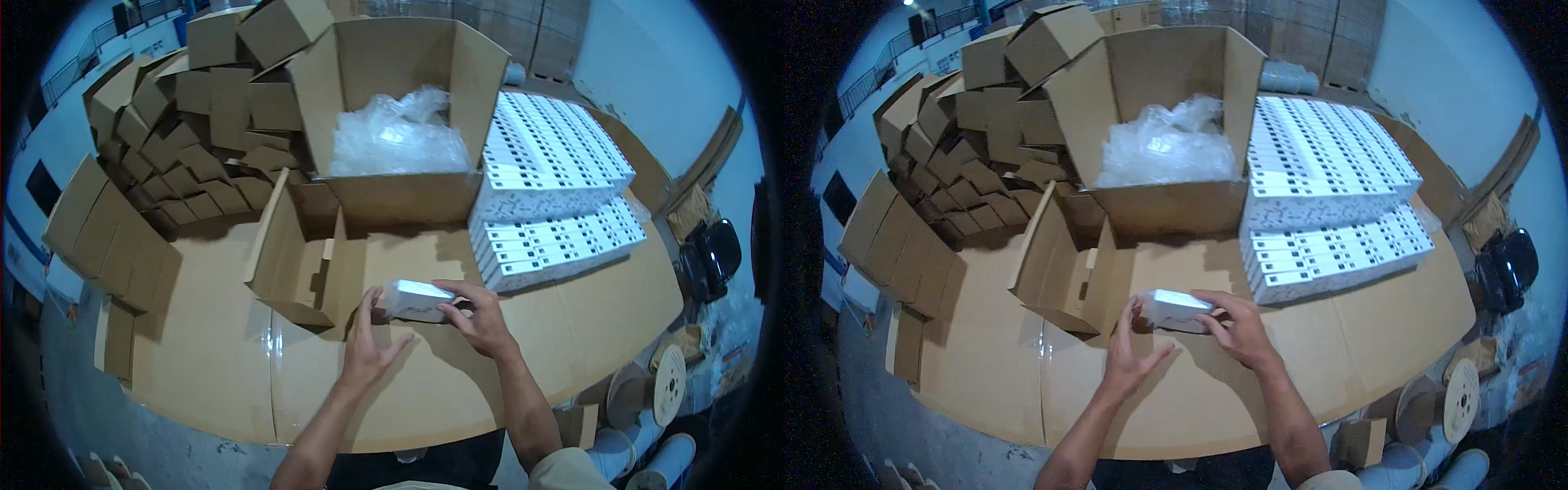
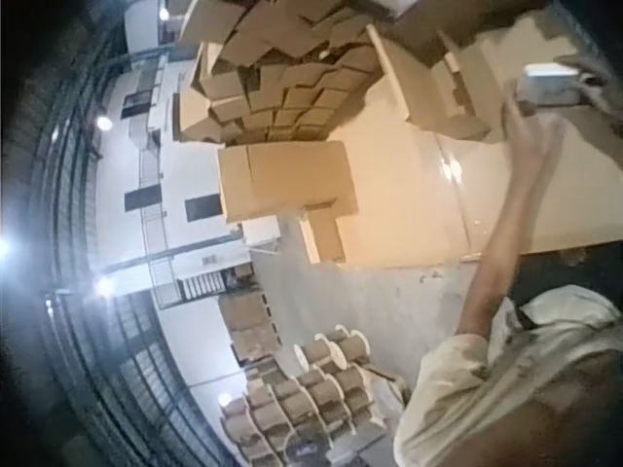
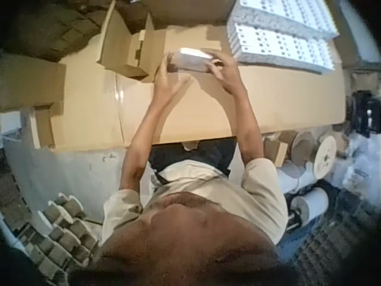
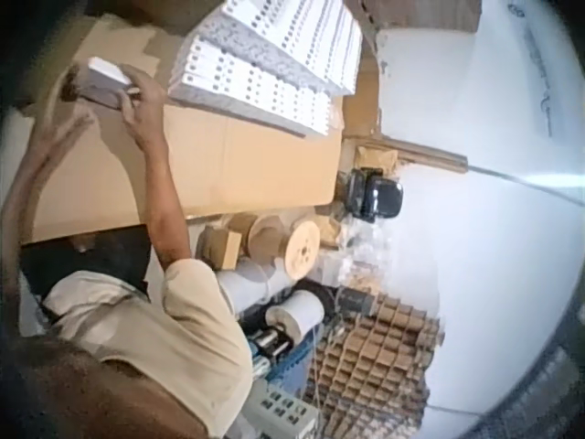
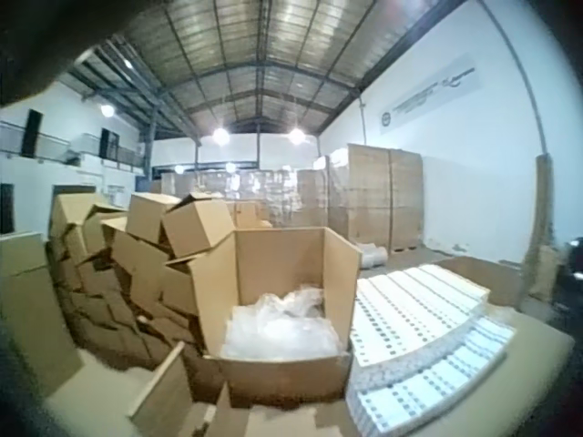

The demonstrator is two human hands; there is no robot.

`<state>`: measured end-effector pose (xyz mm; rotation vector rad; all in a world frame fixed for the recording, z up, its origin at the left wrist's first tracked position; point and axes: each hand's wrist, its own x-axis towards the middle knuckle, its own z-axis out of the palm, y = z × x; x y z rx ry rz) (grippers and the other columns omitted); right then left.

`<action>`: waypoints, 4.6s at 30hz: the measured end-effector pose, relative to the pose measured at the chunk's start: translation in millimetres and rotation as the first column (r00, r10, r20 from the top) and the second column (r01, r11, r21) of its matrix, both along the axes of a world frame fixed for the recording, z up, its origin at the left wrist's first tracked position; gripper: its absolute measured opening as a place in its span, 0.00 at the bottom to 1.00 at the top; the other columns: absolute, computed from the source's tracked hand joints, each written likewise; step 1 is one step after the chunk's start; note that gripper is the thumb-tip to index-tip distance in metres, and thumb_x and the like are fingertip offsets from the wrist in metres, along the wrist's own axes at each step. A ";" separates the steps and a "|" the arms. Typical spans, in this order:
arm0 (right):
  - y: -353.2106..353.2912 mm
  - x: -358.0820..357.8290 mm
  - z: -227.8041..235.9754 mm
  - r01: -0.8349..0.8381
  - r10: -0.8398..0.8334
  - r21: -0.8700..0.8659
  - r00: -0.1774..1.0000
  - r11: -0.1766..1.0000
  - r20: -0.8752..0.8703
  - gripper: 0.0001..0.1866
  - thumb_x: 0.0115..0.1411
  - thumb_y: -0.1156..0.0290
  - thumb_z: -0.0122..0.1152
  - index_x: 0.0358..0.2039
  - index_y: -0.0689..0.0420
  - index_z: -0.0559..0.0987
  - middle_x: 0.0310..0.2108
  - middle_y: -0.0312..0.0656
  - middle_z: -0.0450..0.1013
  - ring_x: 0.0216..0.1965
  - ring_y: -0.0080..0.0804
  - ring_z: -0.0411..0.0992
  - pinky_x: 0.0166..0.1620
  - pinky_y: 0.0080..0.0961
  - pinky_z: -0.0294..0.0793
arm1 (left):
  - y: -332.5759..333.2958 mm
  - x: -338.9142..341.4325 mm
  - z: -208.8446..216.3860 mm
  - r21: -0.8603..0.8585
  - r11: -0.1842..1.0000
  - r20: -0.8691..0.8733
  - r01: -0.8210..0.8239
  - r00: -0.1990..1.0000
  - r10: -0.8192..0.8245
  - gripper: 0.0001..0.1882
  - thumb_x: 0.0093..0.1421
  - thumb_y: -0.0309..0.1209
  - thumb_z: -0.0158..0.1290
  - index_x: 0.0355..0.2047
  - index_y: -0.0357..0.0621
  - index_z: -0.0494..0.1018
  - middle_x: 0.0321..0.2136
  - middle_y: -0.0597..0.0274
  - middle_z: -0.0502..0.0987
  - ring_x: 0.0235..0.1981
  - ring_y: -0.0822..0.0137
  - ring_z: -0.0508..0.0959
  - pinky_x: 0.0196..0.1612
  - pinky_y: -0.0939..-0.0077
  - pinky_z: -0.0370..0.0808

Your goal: Pack small electronic device boxes into plastic bags and then place them into larger shipping boxes.

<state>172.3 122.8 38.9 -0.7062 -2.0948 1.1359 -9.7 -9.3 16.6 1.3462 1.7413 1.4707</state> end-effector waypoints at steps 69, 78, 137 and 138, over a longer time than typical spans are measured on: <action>38.9 -255.8 48.2 0.022 -0.431 0.573 0.684 0.819 0.589 0.17 0.67 0.57 0.53 0.52 0.47 0.80 0.49 0.51 0.67 0.49 0.52 0.72 0.49 0.54 0.74 | -88.2 10.6 3.9 -0.331 0.942 -0.619 -0.053 0.766 -0.175 0.35 0.64 0.49 0.52 0.65 0.41 0.64 0.67 0.53 0.60 0.69 0.47 0.55 0.71 0.46 0.49; 29.4 -197.4 43.9 0.122 -0.172 0.232 0.963 0.965 0.210 0.24 0.69 0.56 0.51 0.61 0.52 0.69 0.51 0.58 0.67 0.49 0.60 0.73 0.52 0.51 0.74 | -84.6 12.1 3.3 -0.300 0.954 -0.636 -0.008 0.747 -0.193 0.36 0.60 0.47 0.54 0.64 0.41 0.64 0.67 0.49 0.60 0.69 0.45 0.55 0.71 0.44 0.47; 246.2 266.1 52.8 0.494 -0.666 0.618 0.743 0.611 0.065 0.22 0.50 0.84 0.64 0.45 0.51 0.74 0.45 0.44 0.74 0.47 0.50 0.75 0.48 0.42 0.75 | 48.8 -15.6 -1.0 -0.212 0.977 -0.651 0.024 0.742 -0.159 0.26 0.62 0.32 0.53 0.60 0.39 0.66 0.65 0.46 0.63 0.68 0.41 0.56 0.70 0.48 0.52; 242.0 266.2 52.6 0.477 -0.668 0.648 0.742 0.593 0.065 0.21 0.50 0.84 0.64 0.44 0.51 0.76 0.45 0.43 0.75 0.48 0.49 0.75 0.49 0.42 0.75 | 48.2 -14.8 1.3 -0.229 0.973 -0.638 0.032 0.749 -0.175 0.26 0.62 0.30 0.53 0.61 0.39 0.65 0.65 0.45 0.61 0.69 0.40 0.56 0.71 0.48 0.50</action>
